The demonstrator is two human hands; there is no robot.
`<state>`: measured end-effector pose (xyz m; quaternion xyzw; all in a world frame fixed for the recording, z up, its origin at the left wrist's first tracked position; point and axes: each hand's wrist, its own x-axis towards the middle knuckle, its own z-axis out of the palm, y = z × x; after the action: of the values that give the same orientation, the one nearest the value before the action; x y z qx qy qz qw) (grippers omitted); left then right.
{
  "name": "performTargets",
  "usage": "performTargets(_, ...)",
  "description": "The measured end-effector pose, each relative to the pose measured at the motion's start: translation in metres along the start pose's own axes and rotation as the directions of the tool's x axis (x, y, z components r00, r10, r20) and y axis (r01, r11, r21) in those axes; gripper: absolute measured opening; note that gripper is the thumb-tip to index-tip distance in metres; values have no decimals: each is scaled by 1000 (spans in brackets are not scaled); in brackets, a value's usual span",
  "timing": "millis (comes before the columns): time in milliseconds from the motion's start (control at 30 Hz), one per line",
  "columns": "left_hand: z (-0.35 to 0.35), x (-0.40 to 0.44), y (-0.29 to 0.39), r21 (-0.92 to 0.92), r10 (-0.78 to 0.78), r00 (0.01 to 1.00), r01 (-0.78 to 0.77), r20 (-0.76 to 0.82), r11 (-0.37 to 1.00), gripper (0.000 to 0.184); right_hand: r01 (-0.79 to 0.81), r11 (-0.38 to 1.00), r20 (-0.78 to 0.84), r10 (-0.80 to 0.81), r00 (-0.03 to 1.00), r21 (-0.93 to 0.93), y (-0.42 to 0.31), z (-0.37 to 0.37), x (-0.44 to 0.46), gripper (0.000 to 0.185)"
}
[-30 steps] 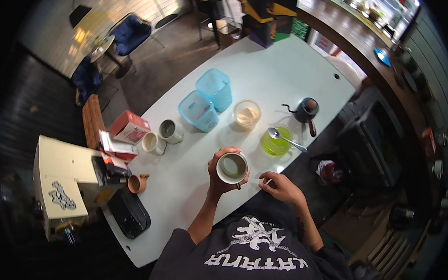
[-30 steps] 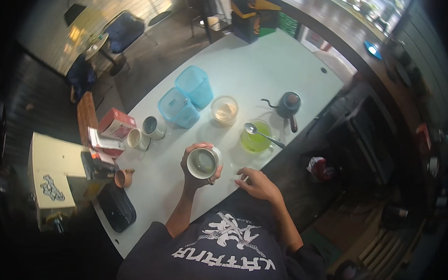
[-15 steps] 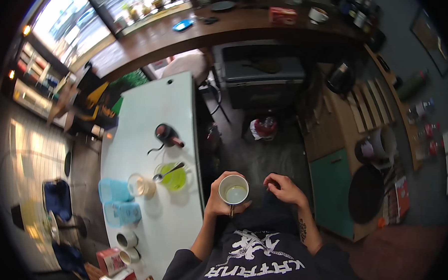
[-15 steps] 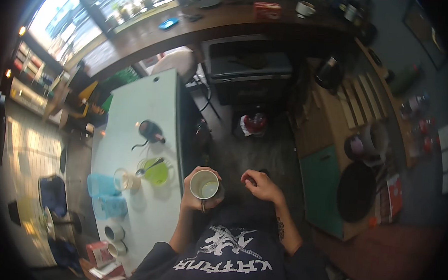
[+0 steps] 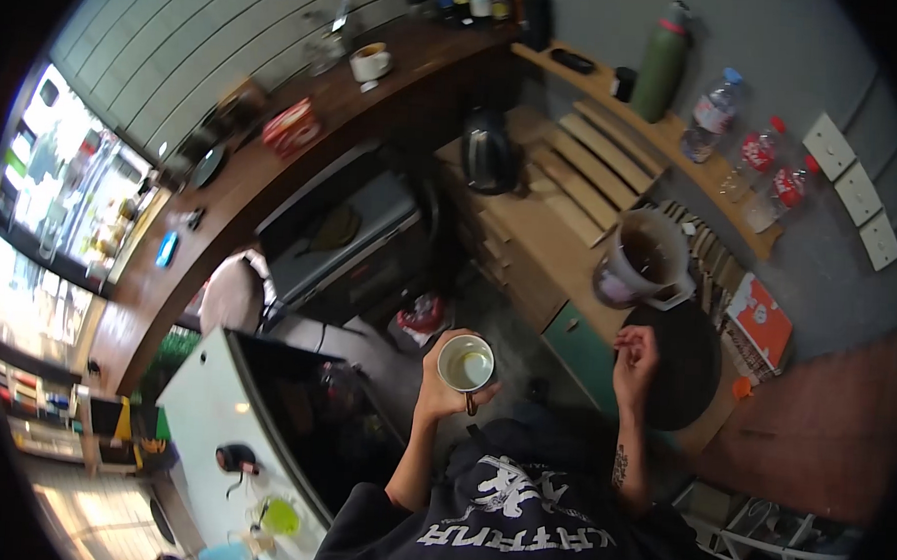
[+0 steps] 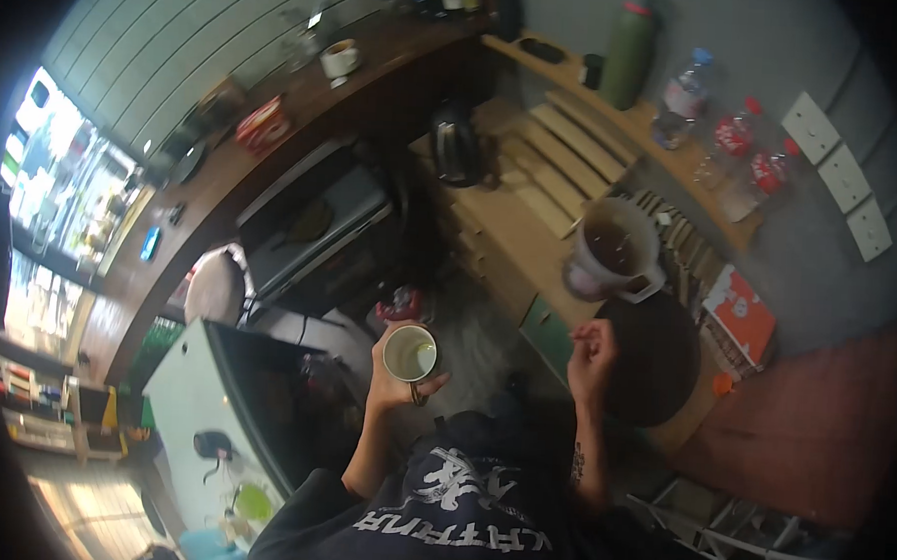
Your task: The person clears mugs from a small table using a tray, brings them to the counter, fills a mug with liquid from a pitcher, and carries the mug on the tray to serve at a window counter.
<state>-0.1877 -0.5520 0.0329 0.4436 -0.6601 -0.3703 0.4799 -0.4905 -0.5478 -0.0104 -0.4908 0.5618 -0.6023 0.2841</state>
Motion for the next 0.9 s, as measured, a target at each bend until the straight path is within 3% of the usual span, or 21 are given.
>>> performTargets(33,16,19,-2,-81,-36,999,36,5,996,62,7,1000,-32,-8,999,-16,7,-15,16,16)
performTargets(67,29,39,-5,-103,-23,999,26,32,994,62,-4,999,-169,-5,986,-54,15,-30,27,16)
performTargets(100,41,57,-10,-72,1,998,3,58,997,62,-24,996,-301,-5,954,-91,22,-43,36,17)
performTargets(133,52,75,-12,-40,23,996,-20,84,999,61,-30,994,-326,-7,945,-109,26,-53,45,17)
performTargets(200,71,107,-20,-93,-16,988,31,151,995,60,-266,945,-483,145,864,-193,33,-69,60,22)
performTargets(233,80,123,-31,-95,-21,977,42,213,995,62,-269,941,-501,136,855,-204,44,-74,68,22)
performTargets(300,98,151,-42,-122,-75,952,116,298,986,64,-358,929,-530,257,808,-95,68,-79,82,41)
performTargets(533,146,239,-103,-172,-68,856,180,512,969,70,-496,846,-509,519,687,194,106,-73,115,64)
performTargets(567,150,248,-109,-204,-95,821,250,564,947,70,-421,883,-495,465,733,207,120,-77,116,52)
performTargets(600,157,260,-115,-234,-112,782,315,613,920,71,-414,886,-514,459,725,208,113,-74,122,52)
performTargets(667,169,279,-127,-223,-59,762,262,645,939,71,-534,843,-549,418,723,-61,101,-71,130,39)
performTargets(700,172,285,-131,-204,-27,746,216,666,955,71,-540,840,-568,419,708,-54,96,-69,133,39)
performTargets(767,178,299,-144,-208,-3,713,208,701,956,71,-408,911,-549,316,774,-52,91,-63,139,34)
performTargets(833,180,310,-144,-216,17,684,206,730,955,71,-419,902,-584,287,760,-102,93,-59,139,35)
performTargets(900,177,320,-143,-186,26,716,145,698,972,72,-424,893,-603,256,755,-151,90,-54,147,36)
